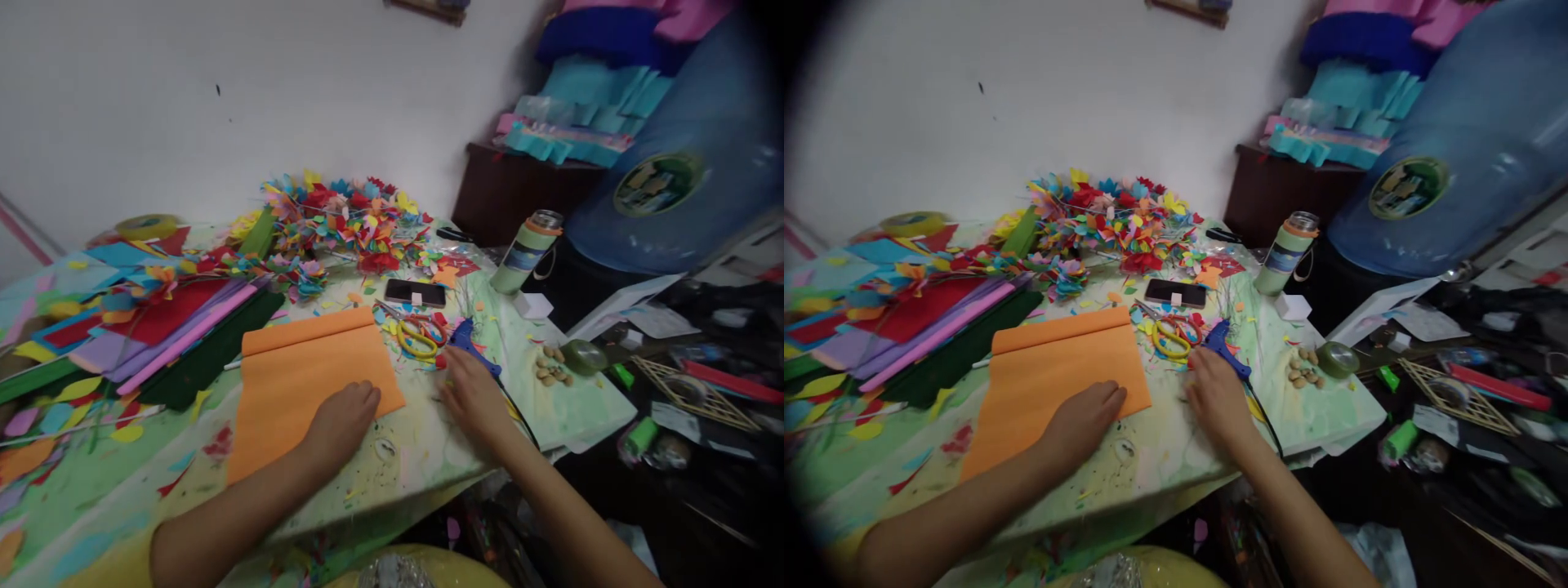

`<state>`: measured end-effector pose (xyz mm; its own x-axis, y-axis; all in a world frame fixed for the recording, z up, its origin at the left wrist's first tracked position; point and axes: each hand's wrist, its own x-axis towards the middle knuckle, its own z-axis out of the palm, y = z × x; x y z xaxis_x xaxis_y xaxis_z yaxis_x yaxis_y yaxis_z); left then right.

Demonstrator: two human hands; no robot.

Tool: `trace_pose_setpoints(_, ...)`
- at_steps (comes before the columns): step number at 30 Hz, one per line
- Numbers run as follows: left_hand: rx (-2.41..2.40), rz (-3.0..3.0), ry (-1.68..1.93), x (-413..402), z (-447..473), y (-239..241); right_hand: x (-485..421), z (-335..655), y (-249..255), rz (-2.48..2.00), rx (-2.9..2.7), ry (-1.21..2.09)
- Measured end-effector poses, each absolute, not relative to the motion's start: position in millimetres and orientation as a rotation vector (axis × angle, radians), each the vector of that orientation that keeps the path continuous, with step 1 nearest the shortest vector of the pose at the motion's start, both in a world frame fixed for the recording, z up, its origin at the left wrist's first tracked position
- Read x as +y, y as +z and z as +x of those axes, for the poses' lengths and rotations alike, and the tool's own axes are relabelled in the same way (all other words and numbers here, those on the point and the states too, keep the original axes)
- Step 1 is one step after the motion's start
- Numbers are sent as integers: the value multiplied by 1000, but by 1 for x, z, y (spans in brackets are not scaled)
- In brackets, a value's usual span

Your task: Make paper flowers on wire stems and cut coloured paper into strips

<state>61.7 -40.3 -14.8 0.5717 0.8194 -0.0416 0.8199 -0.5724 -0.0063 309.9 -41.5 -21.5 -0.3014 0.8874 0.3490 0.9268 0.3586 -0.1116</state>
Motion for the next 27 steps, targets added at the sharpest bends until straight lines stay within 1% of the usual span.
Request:
trace_pose_setpoints(2, 1477, 2714, -10, -41, 57, -16, -27, 336, -19, -1810, -2126, -276)
trace_pose_setpoints(5, 1494, 2617, -24, -39, 55, -13, -7, 358, -19, -1960, -2160, -262)
trace_pose_setpoints(8, 1507, 2540, -83, -39, 56, -11, 0, 361, -22, -2008, -2214, -232)
trace_pose_setpoints(14, 1496, 2509, -81, -37, 56, -11, -8, 375, -18, -1907, -2100, -378)
trace_pose_setpoints(18, 1492, 2520, -47, -37, 56, -15, 3, 409, -13, -2163, -1895, -470)
trace_pose_setpoints(21, 1477, 2535, 18, -37, 54, -20, 16, 429, -12, -2320, -1929, -423)
trace_pose_setpoints(24, 1466, 2554, 96, -37, 53, -24, 21, 425, -7, -2384, -1917, -459)
trace_pose_setpoints(27, 1477, 2569, 130, -36, 53, -28, 23, 394, 4, -2268, -1882, -609)
